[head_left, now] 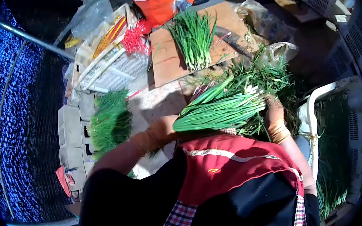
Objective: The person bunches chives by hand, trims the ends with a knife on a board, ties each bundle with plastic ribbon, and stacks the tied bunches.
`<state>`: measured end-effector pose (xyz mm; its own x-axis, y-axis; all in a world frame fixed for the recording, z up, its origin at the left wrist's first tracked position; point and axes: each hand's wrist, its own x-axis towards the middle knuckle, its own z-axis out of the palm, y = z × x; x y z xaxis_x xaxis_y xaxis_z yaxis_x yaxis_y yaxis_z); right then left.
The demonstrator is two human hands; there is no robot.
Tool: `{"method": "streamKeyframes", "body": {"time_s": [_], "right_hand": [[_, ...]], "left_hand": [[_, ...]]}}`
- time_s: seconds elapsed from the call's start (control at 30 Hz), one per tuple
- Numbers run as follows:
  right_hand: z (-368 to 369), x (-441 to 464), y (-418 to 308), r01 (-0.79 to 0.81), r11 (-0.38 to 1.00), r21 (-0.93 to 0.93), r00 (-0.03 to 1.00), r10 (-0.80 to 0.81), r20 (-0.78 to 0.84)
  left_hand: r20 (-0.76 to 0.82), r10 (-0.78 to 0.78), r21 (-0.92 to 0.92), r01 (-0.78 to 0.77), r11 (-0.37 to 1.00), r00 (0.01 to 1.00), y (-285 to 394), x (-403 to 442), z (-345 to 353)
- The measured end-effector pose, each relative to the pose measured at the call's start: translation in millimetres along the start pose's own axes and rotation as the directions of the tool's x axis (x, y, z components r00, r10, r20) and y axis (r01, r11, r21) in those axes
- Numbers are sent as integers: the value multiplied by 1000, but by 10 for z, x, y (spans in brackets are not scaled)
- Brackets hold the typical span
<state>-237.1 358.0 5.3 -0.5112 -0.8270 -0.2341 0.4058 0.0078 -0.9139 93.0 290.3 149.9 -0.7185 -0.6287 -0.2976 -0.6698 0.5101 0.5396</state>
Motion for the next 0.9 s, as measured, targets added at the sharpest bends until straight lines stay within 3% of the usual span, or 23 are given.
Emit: {"method": "streamKeyframes", "body": {"time_s": [0.03, 0.07, 0.13, 0.17, 0.23, 0.3, 0.37, 0.4, 0.43, 0.5, 0.53, 0.57, 0.63, 0.67, 0.7, 0.77, 0.8, 0.83, 0.9], "right_hand": [[-93, 90, 74, 72, 989, -127, 996, -78, -45], [-265, 219, -22, 15, 998, -53, 997, -19, -76], [-440, 254, -548, -101, 995, 17, 992, 102, -79], [-448, 237, -801, -162, 987, 16, 985, 162, -54], [-583, 323, -1036, -74, 928, -365, 997, 75, -10], [-215, 54, -1428, -159, 894, -419, 979, 199, 53], [211, -201, -1542, -102, 924, -368, 948, 203, 245], [357, -212, -1437, -38, 918, -395, 962, 141, 234], [505, -205, -1278, 25, 906, -423, 971, 77, 225], [737, -177, -1104, 61, 861, -505, 964, 79, 252], [805, -209, -1053, 245, 718, -651, 953, -56, 297], [678, 58, -707, 423, 407, -809, 903, -123, 411], [1044, -236, -1162, 366, 126, -922, 928, 22, 371], [1044, -202, -1036, 405, 100, -909, 914, -18, 405], [1064, -219, -986, 439, 132, -889, 898, -25, 439], [1114, -332, -937, 448, 529, -721, 844, 16, 536], [1247, -486, -1118, 319, 778, -541, 773, 117, 624], [1348, -603, -1347, -36, 890, -455, 699, 347, 625], [1361, -621, -1440, -107, 969, -224, 720, 231, 654]], "left_hand": [[53, -113, -307, 124, 944, 992, -36, -74, 129], [54, -123, -314, 134, 940, 991, -87, -104, 236], [-172, 110, -297, -158, 942, 979, -146, -120, 404], [-180, 103, -297, -154, 942, 978, -156, -136, 408], [-127, -35, -305, -5, 952, 991, -148, -182, 369], [-116, -49, -217, 23, 976, 992, -92, -194, 328], [-117, -7, 236, 35, 971, 993, -81, -232, 337], [-204, -17, 44, 26, 999, 979, -173, -210, 475], [-205, -13, 40, 22, 999, 979, -164, -227, 480], [-222, -46, 199, 91, 976, 974, -113, -272, 463], [-348, -165, 64, 199, 978, 923, -57, -269, 498], [-349, -168, 60, 201, 978, 922, -61, -266, 512], [-361, -140, 80, 180, 980, 922, -75, -268, 535], [-356, -172, 75, 211, 975, 918, -22, -277, 498], [-359, -174, 70, 213, 975, 917, -31, -278, 504], [-318, -254, 44, 282, 958, 913, -60, -253, 517], [-315, -250, 46, 278, 960, 915, -93, -239, 523], [-306, -212, 29, 231, 972, 928, -135, -226, 528], [-299, -157, 17, 170, 985, 941, -131, -163, 471]]}}
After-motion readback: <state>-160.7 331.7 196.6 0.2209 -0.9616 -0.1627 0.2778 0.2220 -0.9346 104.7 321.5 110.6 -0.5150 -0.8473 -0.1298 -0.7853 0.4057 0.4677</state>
